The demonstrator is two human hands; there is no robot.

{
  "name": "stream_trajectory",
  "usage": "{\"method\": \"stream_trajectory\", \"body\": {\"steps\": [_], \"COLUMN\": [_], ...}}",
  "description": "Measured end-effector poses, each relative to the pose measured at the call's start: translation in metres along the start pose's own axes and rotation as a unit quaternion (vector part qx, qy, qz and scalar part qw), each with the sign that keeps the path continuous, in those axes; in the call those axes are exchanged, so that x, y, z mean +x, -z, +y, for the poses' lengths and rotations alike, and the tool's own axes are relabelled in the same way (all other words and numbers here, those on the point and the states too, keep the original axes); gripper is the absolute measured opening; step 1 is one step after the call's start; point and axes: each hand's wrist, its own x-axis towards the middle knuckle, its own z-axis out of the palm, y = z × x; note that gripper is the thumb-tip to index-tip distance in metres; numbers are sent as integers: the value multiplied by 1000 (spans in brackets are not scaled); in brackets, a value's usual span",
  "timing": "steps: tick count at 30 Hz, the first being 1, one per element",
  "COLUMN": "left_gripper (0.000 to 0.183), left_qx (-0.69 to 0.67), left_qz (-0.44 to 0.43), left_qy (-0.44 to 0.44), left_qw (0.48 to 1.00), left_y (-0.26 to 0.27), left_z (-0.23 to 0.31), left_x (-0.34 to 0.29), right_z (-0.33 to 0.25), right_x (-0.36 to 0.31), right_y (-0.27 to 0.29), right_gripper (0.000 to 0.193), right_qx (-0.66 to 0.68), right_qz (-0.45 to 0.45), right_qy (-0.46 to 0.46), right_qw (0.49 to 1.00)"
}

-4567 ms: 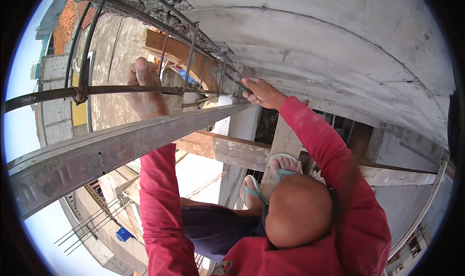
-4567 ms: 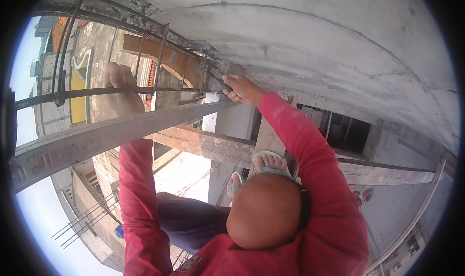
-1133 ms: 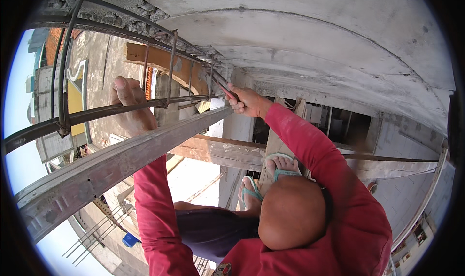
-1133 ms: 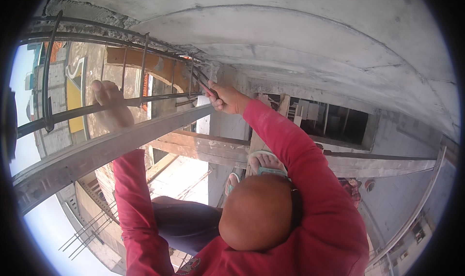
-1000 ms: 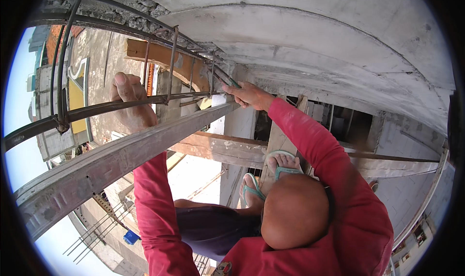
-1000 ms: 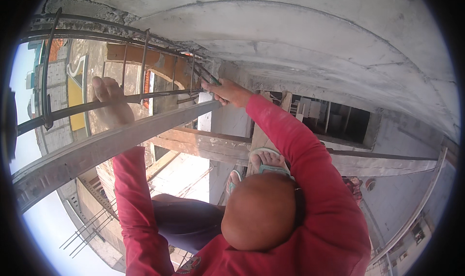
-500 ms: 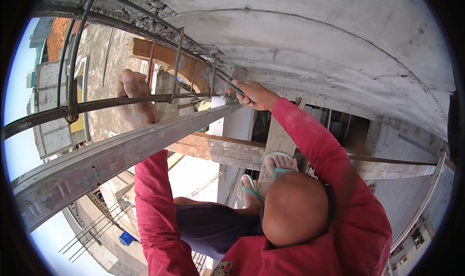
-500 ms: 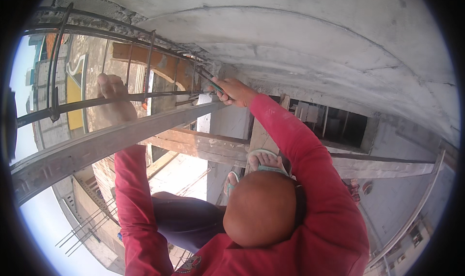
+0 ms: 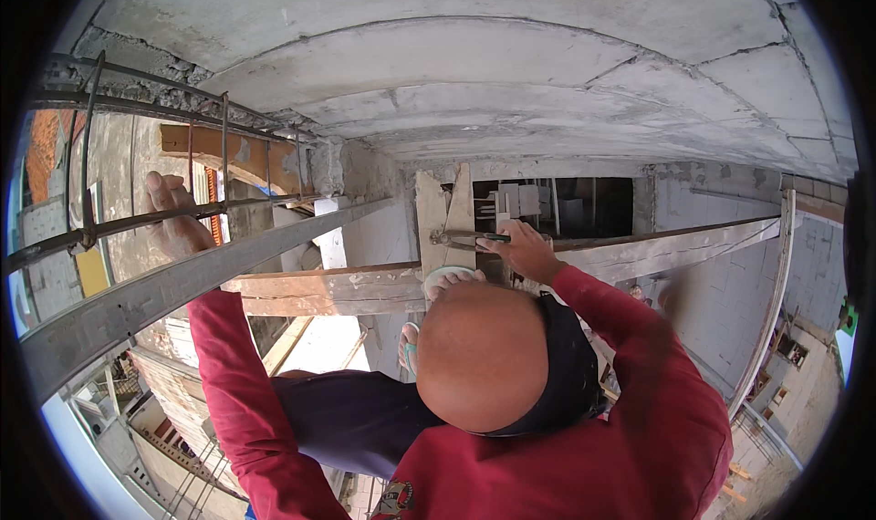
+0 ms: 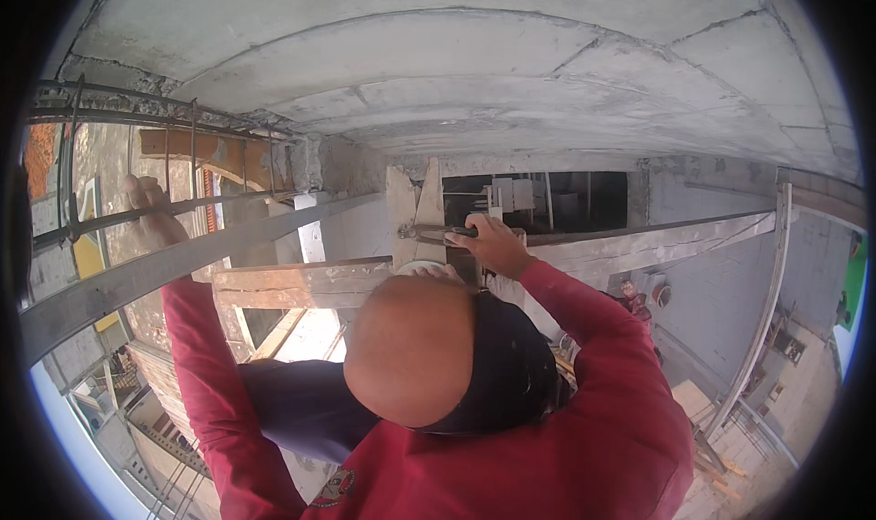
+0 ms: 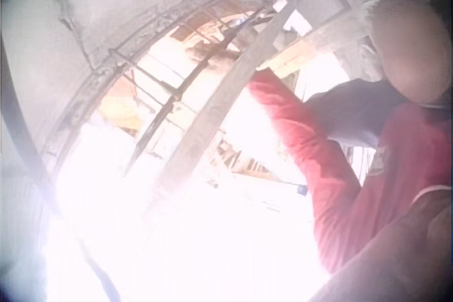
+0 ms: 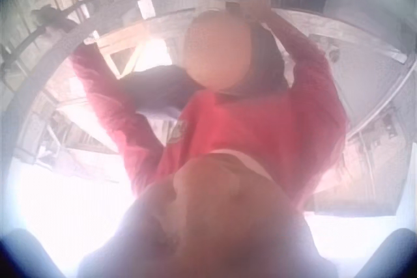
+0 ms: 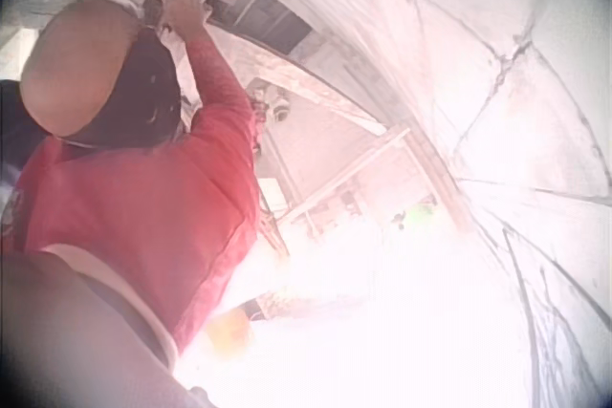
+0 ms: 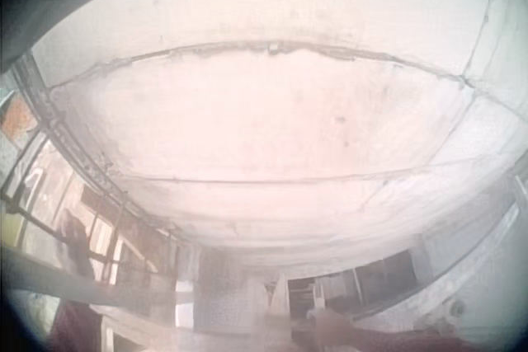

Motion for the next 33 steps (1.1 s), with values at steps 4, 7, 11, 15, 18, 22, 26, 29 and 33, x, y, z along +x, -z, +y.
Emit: {"method": "stream_trajectory", "body": {"steps": [4,7,11,15,18,22,26,29,33], "left_gripper": [42,45,46,46,49,50,48,49,52], "left_qx": [-59,17,8,5,46,109,2,3,1], "left_qz": [-5,-22,23,0,4,-8,-34,-42,-60], "left_qy": [76,46,62,69,71,49,64,80,64], "left_qw": [995,999,998,998,996,993,997,996,996], "left_y": [3,3,0,1,6,14,17,17,9], "left_z": [-14,-12,-13,-19,-25,-37,-41,-33,-16], "left_x": [18,22,22,27,33,41,48,46,27], "right_z": [-16,-23,-27,-17,9,73,119,142,156], "right_x": [-34,-42,-35,-66,-142,-280,-348,-345,-314], "right_y": [-43,-55,-49,-32,-2,79,140,141,91], "right_gripper": [35,38,42,35,33,95,95,77,41], "right_qx": [-19,-4,6,79,88,-24,-150,-36,1], "right_qz": [46,77,120,208,289,354,331,225,244], "right_qy": [-37,-89,-71,-174,-415,-787,-651,-544,-486], "right_qw": [998,993,990,959,858,505,666,807,839]}}
